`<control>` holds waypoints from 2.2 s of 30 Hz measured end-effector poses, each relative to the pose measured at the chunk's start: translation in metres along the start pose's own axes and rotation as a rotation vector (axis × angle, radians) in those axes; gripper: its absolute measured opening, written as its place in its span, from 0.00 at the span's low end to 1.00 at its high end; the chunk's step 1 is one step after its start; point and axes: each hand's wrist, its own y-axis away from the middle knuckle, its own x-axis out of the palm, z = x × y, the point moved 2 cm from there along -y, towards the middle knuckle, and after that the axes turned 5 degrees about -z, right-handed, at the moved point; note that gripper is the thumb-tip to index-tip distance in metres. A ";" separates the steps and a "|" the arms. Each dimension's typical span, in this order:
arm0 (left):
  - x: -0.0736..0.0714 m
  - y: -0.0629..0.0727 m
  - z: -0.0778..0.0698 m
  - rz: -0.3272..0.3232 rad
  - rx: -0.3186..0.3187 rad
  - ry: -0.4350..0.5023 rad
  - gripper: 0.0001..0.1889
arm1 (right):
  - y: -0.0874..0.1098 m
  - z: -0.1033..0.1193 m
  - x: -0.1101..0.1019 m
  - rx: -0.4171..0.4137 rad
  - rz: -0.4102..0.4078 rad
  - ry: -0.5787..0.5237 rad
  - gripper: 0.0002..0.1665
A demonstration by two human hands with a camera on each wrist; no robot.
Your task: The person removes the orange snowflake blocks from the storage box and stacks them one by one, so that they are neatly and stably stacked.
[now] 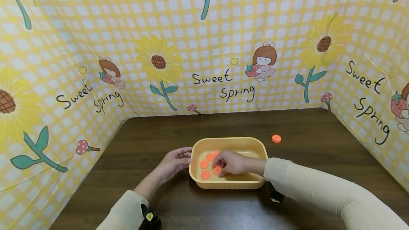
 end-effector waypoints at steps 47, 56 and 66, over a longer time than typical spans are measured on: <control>0.001 0.000 0.000 -0.006 0.003 -0.004 0.29 | 0.040 -0.004 -0.076 0.118 -0.165 -0.238 0.24; 0.001 -0.001 0.000 -0.006 0.000 -0.005 0.29 | 0.058 -0.010 -0.095 0.148 -0.297 -0.264 0.20; -0.001 -0.001 0.000 -0.002 0.003 -0.008 0.29 | 0.076 -0.029 -0.113 0.202 -0.458 -0.236 0.20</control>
